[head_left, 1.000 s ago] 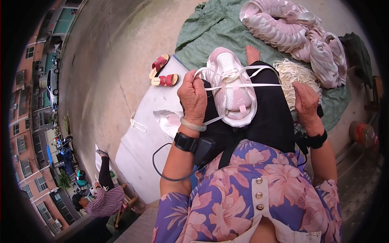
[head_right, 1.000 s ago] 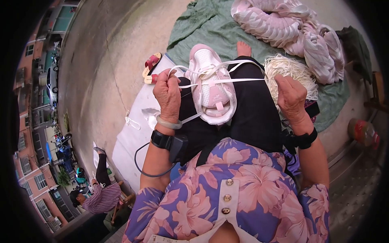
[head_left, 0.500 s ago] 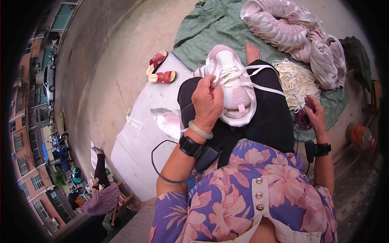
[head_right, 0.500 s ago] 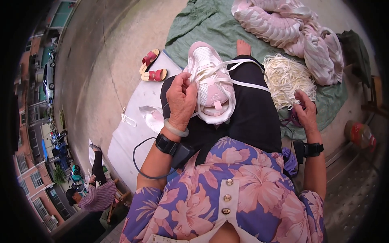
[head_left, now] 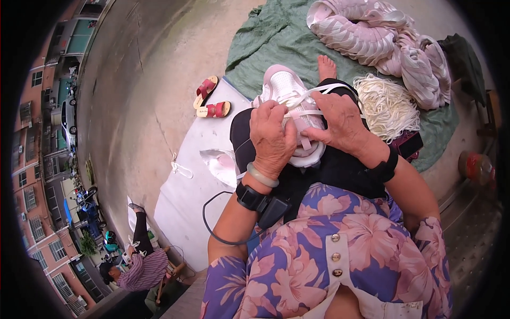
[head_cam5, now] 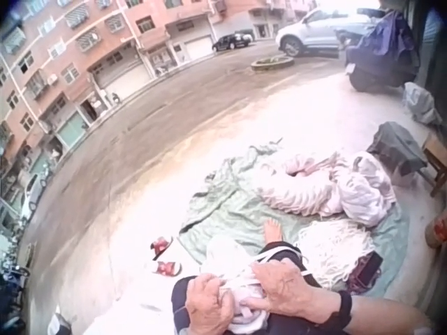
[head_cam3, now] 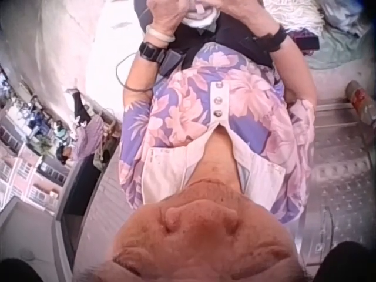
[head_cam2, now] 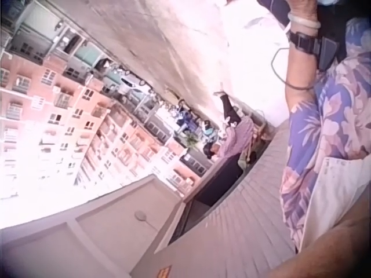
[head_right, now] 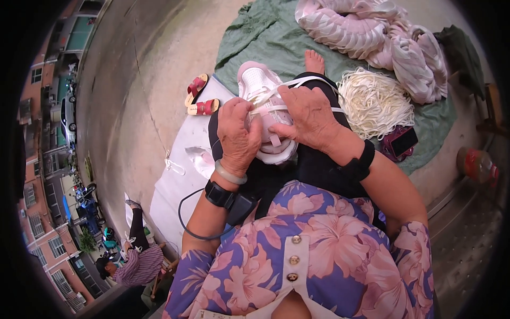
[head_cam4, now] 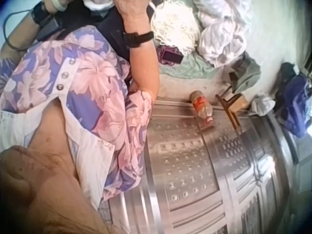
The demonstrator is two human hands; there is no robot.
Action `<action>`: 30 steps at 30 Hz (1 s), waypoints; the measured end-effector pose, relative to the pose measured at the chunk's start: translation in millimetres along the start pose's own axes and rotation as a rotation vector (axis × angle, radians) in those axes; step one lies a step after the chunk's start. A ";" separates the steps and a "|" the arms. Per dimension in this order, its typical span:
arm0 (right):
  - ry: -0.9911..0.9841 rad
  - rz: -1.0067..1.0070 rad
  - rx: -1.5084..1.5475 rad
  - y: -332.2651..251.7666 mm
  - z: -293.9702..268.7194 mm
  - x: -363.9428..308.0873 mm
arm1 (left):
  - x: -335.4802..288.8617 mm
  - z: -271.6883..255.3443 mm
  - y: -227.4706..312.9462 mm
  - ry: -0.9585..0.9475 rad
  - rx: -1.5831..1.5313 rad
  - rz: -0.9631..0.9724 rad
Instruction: The recorder is lacing white and pink shoes while sitting on the ground.
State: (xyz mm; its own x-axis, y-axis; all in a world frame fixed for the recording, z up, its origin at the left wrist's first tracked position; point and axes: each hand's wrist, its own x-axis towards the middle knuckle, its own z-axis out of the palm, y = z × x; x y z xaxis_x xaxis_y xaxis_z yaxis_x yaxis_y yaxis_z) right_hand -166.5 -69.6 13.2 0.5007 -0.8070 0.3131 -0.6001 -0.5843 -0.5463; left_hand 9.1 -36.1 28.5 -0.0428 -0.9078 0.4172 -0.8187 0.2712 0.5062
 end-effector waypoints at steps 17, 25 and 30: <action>0.239 0.017 0.194 18.0 -3.8 6.4 | 6.7 20.2 8.6 -0.082 0.080 -0.071; 0.156 -0.169 0.051 44.1 7.9 26.2 | 14.4 16.9 8.5 -0.101 0.080 -0.096; 0.061 -0.057 0.002 47.3 17.0 27.5 | 16.0 13.6 4.3 -0.214 0.008 -0.156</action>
State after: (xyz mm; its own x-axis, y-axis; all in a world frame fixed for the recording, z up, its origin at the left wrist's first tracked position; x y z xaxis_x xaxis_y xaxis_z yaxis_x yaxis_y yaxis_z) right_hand -170.5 -117.9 -17.2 0.4951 -0.7764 0.3900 -0.5704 -0.6291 -0.5281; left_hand -2.8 -53.9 27.1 -0.0353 -0.9856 0.1656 -0.8293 0.1213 0.5455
